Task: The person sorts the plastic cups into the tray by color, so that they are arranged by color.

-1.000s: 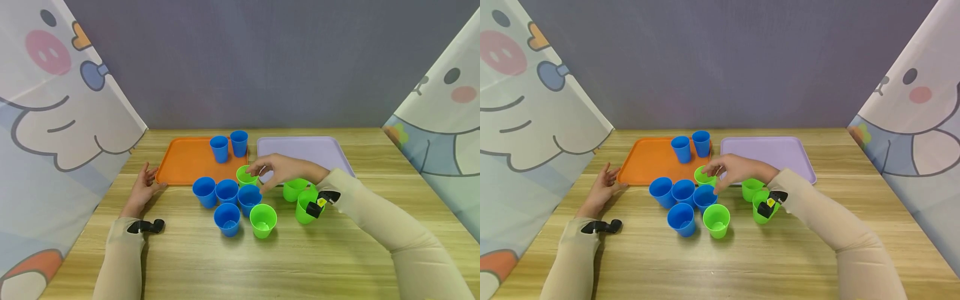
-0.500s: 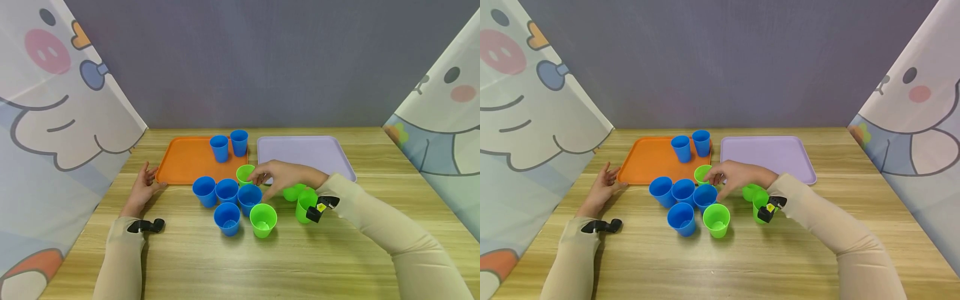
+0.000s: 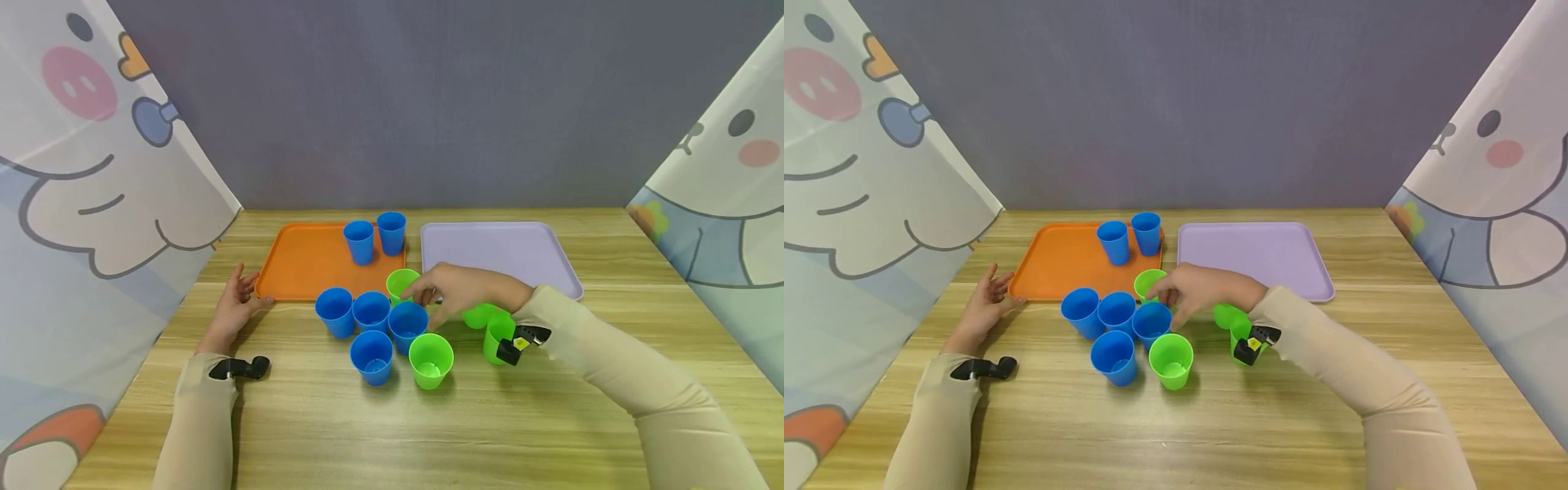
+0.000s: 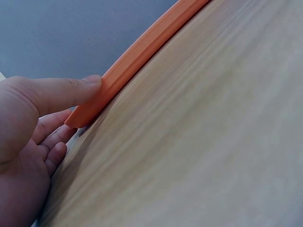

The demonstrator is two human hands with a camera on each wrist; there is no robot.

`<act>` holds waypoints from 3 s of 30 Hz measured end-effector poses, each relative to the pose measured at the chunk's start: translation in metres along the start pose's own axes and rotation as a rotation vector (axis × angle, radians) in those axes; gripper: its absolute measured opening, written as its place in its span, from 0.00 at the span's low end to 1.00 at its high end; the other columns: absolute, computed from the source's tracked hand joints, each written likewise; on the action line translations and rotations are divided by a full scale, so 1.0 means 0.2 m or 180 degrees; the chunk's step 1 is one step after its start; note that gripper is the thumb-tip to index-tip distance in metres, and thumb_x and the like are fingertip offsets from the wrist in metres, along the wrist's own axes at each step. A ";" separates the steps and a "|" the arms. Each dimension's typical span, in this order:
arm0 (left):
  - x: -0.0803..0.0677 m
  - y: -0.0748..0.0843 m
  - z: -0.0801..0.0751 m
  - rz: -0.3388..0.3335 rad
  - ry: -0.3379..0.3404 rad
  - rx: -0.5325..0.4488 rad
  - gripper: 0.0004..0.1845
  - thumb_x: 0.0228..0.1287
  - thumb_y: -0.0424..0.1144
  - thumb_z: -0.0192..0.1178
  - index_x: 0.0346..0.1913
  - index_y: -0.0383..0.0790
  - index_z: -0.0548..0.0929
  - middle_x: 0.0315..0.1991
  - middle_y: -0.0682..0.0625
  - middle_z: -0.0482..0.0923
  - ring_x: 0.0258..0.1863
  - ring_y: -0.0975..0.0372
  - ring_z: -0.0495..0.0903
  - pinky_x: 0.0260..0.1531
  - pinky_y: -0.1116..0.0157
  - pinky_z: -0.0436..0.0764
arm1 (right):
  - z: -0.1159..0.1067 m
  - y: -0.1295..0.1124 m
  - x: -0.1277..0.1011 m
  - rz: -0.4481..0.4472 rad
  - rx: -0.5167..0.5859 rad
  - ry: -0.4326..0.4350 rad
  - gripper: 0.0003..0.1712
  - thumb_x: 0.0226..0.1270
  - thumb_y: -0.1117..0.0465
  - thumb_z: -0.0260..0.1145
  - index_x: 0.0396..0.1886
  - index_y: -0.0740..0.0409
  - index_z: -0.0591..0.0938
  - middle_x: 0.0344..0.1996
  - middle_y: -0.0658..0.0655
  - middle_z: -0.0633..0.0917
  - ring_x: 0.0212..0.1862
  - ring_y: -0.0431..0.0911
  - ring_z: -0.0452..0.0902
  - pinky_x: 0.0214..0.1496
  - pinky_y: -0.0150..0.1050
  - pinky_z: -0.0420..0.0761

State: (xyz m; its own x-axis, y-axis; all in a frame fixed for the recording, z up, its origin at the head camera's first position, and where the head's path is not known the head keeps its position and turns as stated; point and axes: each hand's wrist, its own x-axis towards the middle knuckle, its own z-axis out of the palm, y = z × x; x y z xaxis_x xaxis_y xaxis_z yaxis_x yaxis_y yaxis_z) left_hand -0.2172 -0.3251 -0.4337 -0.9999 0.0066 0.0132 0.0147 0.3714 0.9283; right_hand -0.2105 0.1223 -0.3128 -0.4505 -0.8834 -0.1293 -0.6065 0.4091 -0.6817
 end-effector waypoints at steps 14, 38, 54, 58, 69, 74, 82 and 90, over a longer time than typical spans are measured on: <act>-0.01 0.00 0.00 0.0079 0.0032 0.0024 0.56 0.66 0.30 0.65 0.79 0.37 0.30 0.76 0.32 0.50 0.73 0.39 0.52 0.68 0.45 0.54 | 0.01 0.01 0.01 -0.0003 -0.0014 -0.0182 0.34 0.55 0.65 0.77 0.63 0.66 0.78 0.43 0.61 0.86 0.46 0.53 0.83 0.50 0.39 0.82; -0.01 0.01 0.01 0.0019 0.0010 -0.0060 0.57 0.64 0.27 0.64 0.79 0.38 0.29 0.77 0.33 0.49 0.73 0.41 0.52 0.67 0.48 0.54 | -0.04 0.01 -0.01 -0.0088 0.0107 -0.0101 0.31 0.49 0.65 0.81 0.55 0.65 0.81 0.44 0.55 0.86 0.46 0.48 0.82 0.51 0.40 0.82; -0.01 -0.01 0.00 0.0074 0.0031 0.0000 0.56 0.65 0.29 0.65 0.79 0.37 0.30 0.76 0.32 0.50 0.72 0.39 0.53 0.67 0.48 0.57 | -0.16 -0.07 -0.05 -0.0137 0.0357 0.0119 0.33 0.48 0.65 0.82 0.55 0.69 0.80 0.49 0.57 0.86 0.50 0.50 0.83 0.55 0.40 0.81; 0.00 0.00 0.01 0.0053 0.0007 -0.0073 0.57 0.65 0.27 0.64 0.78 0.37 0.28 0.76 0.31 0.49 0.73 0.39 0.52 0.68 0.43 0.53 | -0.19 -0.08 -0.05 -0.0276 0.0498 0.0172 0.34 0.48 0.66 0.82 0.55 0.70 0.80 0.49 0.59 0.86 0.51 0.51 0.83 0.56 0.41 0.80; -0.01 0.00 0.01 0.0053 -0.0001 -0.0083 0.56 0.66 0.28 0.64 0.78 0.36 0.28 0.76 0.30 0.48 0.72 0.37 0.52 0.68 0.40 0.52 | -0.24 -0.13 0.01 -0.0528 0.0832 0.0283 0.32 0.51 0.69 0.79 0.56 0.72 0.77 0.49 0.62 0.85 0.52 0.53 0.82 0.59 0.45 0.78; -0.01 -0.01 0.01 0.0060 0.0008 -0.0084 0.56 0.66 0.28 0.64 0.78 0.36 0.28 0.76 0.30 0.48 0.72 0.37 0.52 0.68 0.40 0.52 | -0.26 -0.15 0.07 -0.0657 0.0953 0.0359 0.32 0.52 0.71 0.78 0.57 0.75 0.75 0.47 0.63 0.85 0.50 0.54 0.82 0.57 0.47 0.80; -0.02 -0.01 0.01 0.0041 0.0001 -0.0064 0.56 0.66 0.29 0.64 0.78 0.37 0.28 0.76 0.31 0.48 0.71 0.38 0.54 0.68 0.42 0.55 | -0.27 -0.17 0.16 -0.0487 0.0898 0.0624 0.33 0.51 0.71 0.78 0.58 0.72 0.76 0.47 0.61 0.85 0.50 0.53 0.82 0.56 0.46 0.81; 0.00 -0.01 0.00 0.0006 -0.0004 -0.0117 0.57 0.65 0.27 0.64 0.79 0.39 0.28 0.77 0.33 0.48 0.72 0.40 0.53 0.69 0.44 0.54 | -0.26 -0.19 0.28 -0.0329 0.0871 0.0818 0.31 0.52 0.69 0.78 0.58 0.69 0.78 0.47 0.59 0.85 0.51 0.51 0.81 0.55 0.42 0.81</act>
State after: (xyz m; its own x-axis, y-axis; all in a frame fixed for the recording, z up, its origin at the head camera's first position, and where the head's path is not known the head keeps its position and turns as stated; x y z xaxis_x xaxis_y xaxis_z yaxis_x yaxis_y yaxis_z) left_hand -0.2165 -0.3252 -0.4359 -0.9999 0.0083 0.0146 0.0165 0.3370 0.9413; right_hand -0.2469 0.0700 -0.2558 -0.5667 -0.8164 0.1110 -0.4757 0.2141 -0.8532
